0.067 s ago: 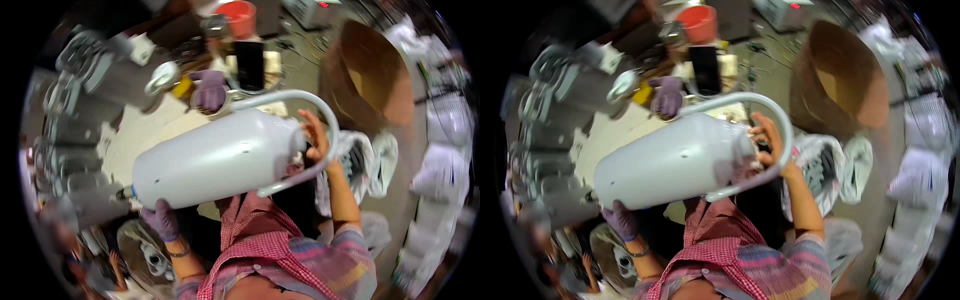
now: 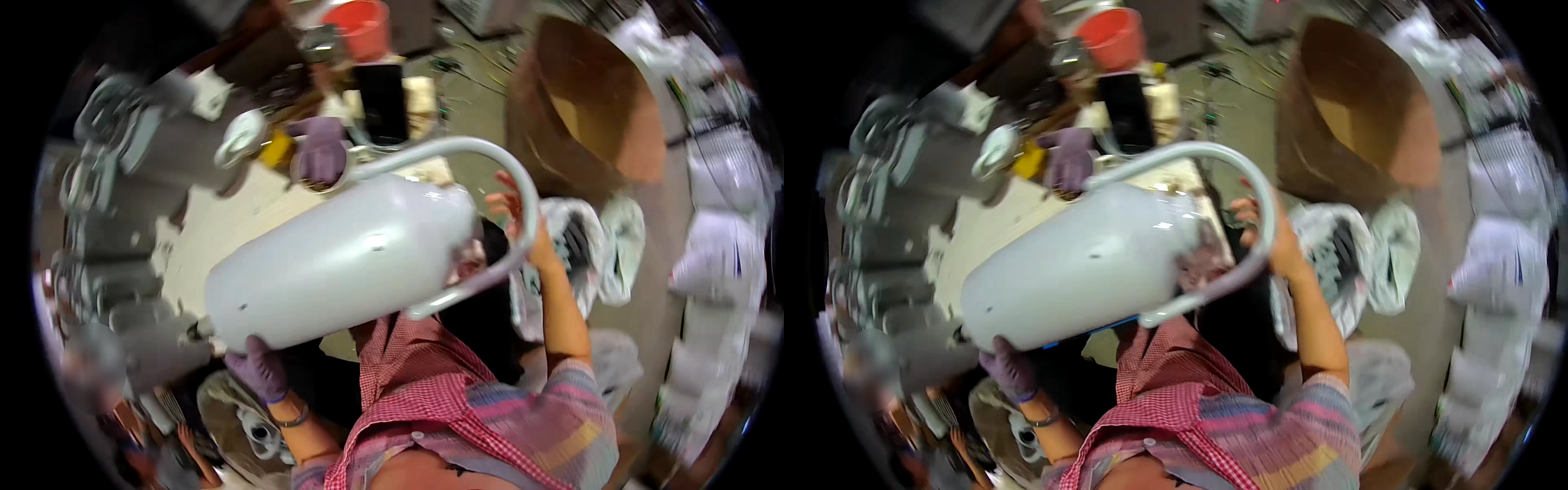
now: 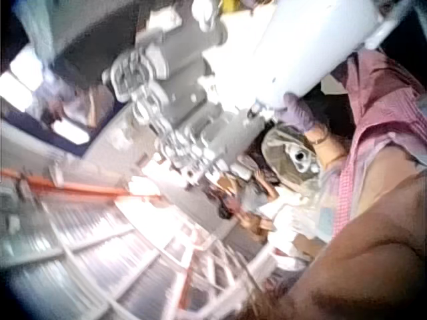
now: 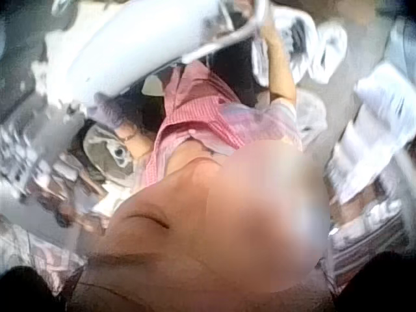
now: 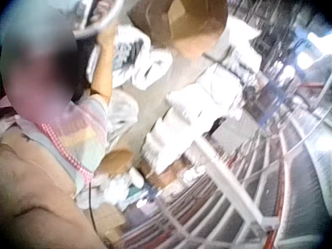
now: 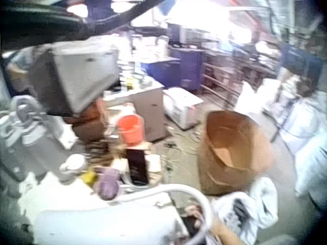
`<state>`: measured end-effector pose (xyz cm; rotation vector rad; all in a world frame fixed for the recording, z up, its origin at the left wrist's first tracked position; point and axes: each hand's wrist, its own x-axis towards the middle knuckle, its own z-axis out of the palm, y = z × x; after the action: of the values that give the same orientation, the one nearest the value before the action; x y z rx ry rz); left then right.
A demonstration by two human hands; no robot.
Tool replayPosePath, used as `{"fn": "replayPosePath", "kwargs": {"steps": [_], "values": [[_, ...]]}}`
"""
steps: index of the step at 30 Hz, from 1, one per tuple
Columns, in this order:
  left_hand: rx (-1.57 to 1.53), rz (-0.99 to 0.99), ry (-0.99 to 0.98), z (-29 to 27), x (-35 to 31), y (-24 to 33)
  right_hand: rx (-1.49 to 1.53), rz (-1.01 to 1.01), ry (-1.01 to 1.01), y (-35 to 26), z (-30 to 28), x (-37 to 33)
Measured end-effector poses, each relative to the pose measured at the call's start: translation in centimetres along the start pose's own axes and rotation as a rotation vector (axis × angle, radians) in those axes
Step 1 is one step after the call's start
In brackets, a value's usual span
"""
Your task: The person assembles white plastic containers by hand in a workshop setting. They pick up a container body, insert a small circular component into the opening, and then attach a handle to the side. The person repeats this process for multiple units, placing the finished containers on a nearby table.
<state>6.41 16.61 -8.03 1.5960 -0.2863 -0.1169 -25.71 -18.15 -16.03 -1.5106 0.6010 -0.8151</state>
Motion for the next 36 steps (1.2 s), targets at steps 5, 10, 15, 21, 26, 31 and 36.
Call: {"fn": "replayPosePath", "kwargs": {"steps": [5,10,15,21,26,31,36], "values": [[0.151,0.033,-0.079,-0.3,0.8,0.6,-0.252,0.395,0.798,15.2,-19.0,-15.5],[0.031,0.022,-0.238,0.0,1.1,1.9,-0.660,1.135,0.173,29.5,-15.3,-23.5],[0.087,-0.029,-0.284,-1.0,1.3,2.8,-0.837,0.715,0.478,35.6,-10.7,-25.2],[0.061,-0.053,-0.289,-1.5,0.3,1.8,-0.436,0.777,0.422,30.5,-14.5,-24.3],[-0.016,-0.062,-0.311,-0.1,2.2,0.7,-0.915,0.951,0.347,35.6,-11.2,-22.9],[0.057,0.069,-0.215,0.9,1.4,1.5,-0.955,0.724,0.516,32.0,-13.4,-22.5],[0.181,0.096,-0.218,-1.9,1.3,0.7,0.037,0.493,0.911,18.6,-17.4,-23.6]]}}
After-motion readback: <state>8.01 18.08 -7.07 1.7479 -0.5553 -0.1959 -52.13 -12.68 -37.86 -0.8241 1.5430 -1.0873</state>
